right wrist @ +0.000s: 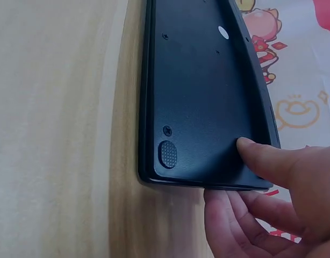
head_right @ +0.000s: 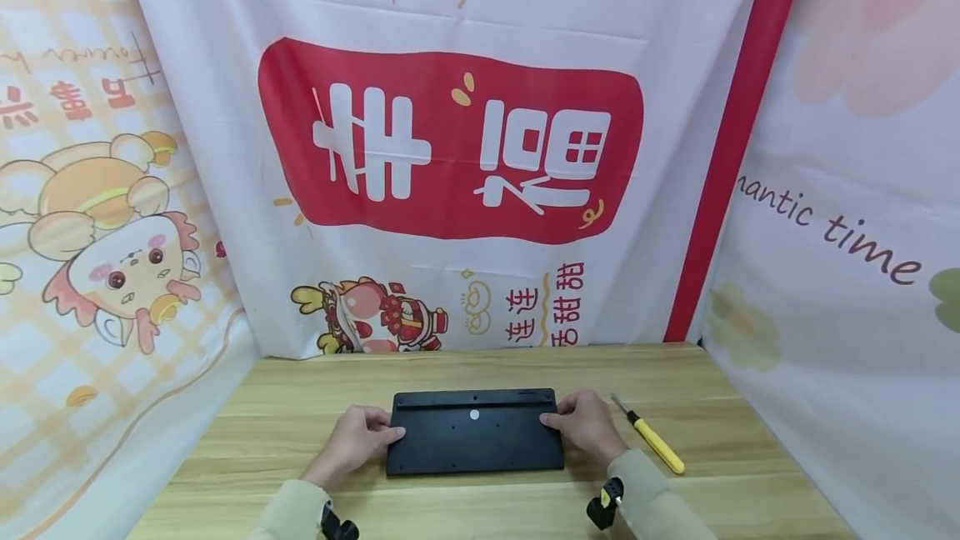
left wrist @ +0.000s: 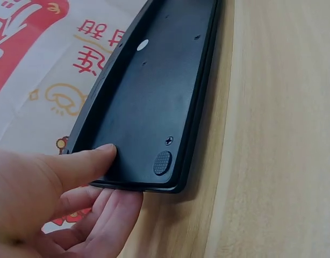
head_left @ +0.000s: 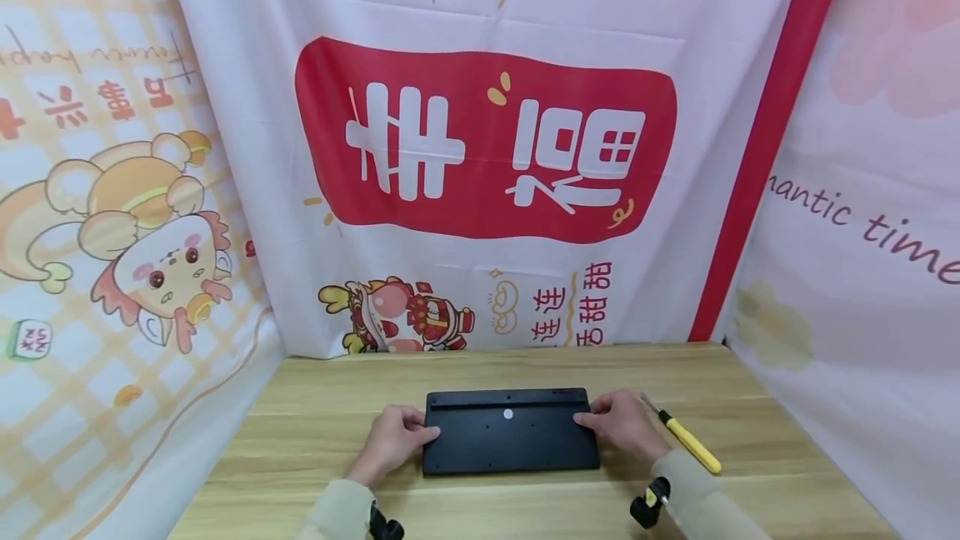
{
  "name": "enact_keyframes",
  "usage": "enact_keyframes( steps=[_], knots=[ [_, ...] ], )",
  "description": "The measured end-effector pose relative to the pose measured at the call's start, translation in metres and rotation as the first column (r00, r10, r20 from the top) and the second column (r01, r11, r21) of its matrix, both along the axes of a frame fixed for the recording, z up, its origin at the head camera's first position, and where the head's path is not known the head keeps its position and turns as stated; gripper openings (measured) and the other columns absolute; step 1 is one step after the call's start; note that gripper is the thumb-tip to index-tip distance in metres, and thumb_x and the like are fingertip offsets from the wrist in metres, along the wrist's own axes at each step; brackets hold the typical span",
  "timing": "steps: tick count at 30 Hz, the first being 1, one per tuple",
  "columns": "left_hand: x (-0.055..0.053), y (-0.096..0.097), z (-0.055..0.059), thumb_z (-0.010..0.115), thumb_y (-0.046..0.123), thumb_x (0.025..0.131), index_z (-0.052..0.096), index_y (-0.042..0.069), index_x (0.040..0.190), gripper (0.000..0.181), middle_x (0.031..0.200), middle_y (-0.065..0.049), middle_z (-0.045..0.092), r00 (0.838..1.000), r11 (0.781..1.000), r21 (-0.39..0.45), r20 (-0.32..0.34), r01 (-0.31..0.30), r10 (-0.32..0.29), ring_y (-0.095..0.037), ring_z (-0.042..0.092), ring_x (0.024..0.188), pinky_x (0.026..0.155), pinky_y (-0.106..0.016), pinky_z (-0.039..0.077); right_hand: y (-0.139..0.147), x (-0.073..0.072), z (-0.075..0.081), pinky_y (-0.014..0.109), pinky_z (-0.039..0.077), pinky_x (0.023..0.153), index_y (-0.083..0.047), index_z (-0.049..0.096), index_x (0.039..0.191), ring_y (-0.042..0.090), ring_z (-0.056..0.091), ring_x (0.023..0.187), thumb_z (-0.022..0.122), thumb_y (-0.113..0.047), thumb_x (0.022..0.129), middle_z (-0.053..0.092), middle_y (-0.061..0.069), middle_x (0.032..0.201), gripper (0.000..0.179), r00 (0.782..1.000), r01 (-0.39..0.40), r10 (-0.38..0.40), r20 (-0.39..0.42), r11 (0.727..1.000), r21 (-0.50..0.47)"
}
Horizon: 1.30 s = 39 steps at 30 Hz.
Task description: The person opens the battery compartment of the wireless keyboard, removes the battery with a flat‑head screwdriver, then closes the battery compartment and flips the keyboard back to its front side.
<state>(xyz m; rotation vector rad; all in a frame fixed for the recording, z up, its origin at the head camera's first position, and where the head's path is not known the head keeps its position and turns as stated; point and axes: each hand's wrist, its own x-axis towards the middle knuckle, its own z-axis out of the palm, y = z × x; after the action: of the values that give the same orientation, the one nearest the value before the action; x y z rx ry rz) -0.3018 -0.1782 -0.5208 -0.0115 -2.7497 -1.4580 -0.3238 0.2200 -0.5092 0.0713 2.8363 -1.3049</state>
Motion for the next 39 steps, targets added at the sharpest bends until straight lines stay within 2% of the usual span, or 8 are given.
enact_keyframes(
  steps=[4, 8, 11, 18, 25, 30, 34, 39],
  knots=[
    [-0.001, 0.002, -0.002, 0.086, 0.015, 0.088, 0.075, 0.008, 0.080, 0.016, 0.069, 0.003, 0.068, 1.000, 1.000, -0.027, -0.006, -0.009, 0.009, -0.010, 0.060, 0.062, 0.057, -0.025, 0.049, -0.003, -0.004, -0.001, 0.027, 0.041, 0.055, -0.011, 0.074, 0.076, 0.015, 0.056, 0.060, 0.084, -0.026, 0.092, 0.062, -0.001, 0.065, 0.024, 0.999, -0.031, 0.030, 0.014, 0.998, 0.047],
    [-0.001, 0.007, -0.006, 0.085, 0.014, 0.089, 0.055, 0.013, 0.061, 0.041, 0.054, 0.008, 0.049, 0.999, 0.994, -0.112, -0.044, -0.009, 0.005, -0.008, 0.046, 0.051, 0.050, -0.023, 0.036, -0.008, -0.007, -0.005, 0.025, 0.037, 0.049, -0.011, 0.073, 0.068, 0.013, 0.051, 0.049, 0.082, -0.023, 0.093, 0.055, -0.002, 0.053, 0.029, 0.998, -0.068, 0.067, 0.011, 0.995, 0.079],
    [0.000, 0.011, -0.008, 0.084, 0.014, 0.089, 0.039, 0.018, 0.056, 0.056, 0.051, 0.008, 0.033, 0.997, 0.982, -0.190, -0.077, -0.014, -0.001, -0.010, 0.035, 0.049, 0.051, -0.025, 0.029, -0.012, -0.008, -0.009, 0.024, 0.034, 0.047, -0.010, 0.070, 0.062, 0.010, 0.047, 0.046, 0.082, -0.021, 0.093, 0.050, -0.005, 0.048, 0.035, 0.998, -0.070, 0.069, 0.005, 0.991, 0.112],
    [-0.001, 0.018, -0.008, 0.086, 0.016, 0.088, 0.041, 0.016, 0.053, 0.057, 0.051, 0.007, 0.028, 0.995, 0.953, -0.300, -0.101, -0.045, 0.016, -0.014, 0.032, 0.052, 0.054, -0.028, 0.027, -0.019, -0.006, -0.006, 0.023, 0.022, 0.046, -0.015, 0.047, 0.048, 0.009, 0.027, 0.044, 0.083, -0.019, 0.092, 0.029, -0.009, 0.046, 0.056, 0.994, -0.079, 0.091, -0.053, 0.976, 0.201],
    [-0.002, 0.018, -0.004, 0.086, 0.016, 0.089, 0.031, 0.019, 0.056, 0.064, 0.056, 0.007, 0.016, 0.995, 0.956, -0.292, -0.096, -0.038, 0.010, -0.014, 0.019, 0.051, 0.053, -0.029, 0.022, -0.019, -0.013, -0.011, 0.023, 0.024, 0.045, -0.008, 0.063, 0.052, 0.009, 0.029, 0.043, 0.085, -0.019, 0.090, 0.031, -0.009, 0.045, 0.045, 0.992, -0.082, 0.102, -0.072, 0.967, 0.241],
    [-0.005, 0.015, -0.005, 0.086, 0.016, 0.088, 0.036, 0.018, 0.057, 0.059, 0.053, 0.007, 0.024, 0.998, 0.968, -0.248, -0.061, -0.021, 0.006, -0.013, 0.025, 0.050, 0.052, -0.027, 0.025, -0.014, -0.016, -0.010, 0.024, 0.029, 0.047, -0.010, 0.064, 0.058, 0.010, 0.037, 0.047, 0.085, -0.021, 0.089, 0.040, -0.007, 0.050, 0.039, 0.993, -0.089, 0.104, -0.051, 0.967, 0.241],
    [-0.010, 0.010, -0.005, 0.084, 0.016, 0.090, 0.051, 0.015, 0.063, 0.042, 0.057, 0.005, 0.042, 1.000, 0.978, -0.210, -0.031, -0.004, -0.003, -0.013, 0.041, 0.052, 0.054, -0.028, 0.033, -0.007, -0.018, 0.000, 0.028, 0.040, 0.052, -0.010, 0.069, 0.070, 0.014, 0.051, 0.057, 0.086, -0.021, 0.089, 0.057, -0.002, 0.061, 0.028, 0.996, -0.086, 0.093, -0.017, 0.966, 0.244],
    [-0.020, -0.001, -0.002, 0.082, 0.014, 0.092, 0.066, 0.005, 0.086, 0.019, 0.073, 0.000, 0.058, 0.999, 0.984, -0.176, -0.031, 0.017, -0.023, -0.015, 0.055, 0.066, 0.063, -0.031, 0.045, 0.001, -0.024, 0.016, 0.038, 0.057, 0.072, -0.002, 0.076, 0.098, 0.017, 0.065, 0.081, 0.087, -0.018, 0.087, 0.073, 0.004, 0.088, 0.022, 0.978, -0.167, 0.193, -0.076, 0.949, 0.268]
  ],
)
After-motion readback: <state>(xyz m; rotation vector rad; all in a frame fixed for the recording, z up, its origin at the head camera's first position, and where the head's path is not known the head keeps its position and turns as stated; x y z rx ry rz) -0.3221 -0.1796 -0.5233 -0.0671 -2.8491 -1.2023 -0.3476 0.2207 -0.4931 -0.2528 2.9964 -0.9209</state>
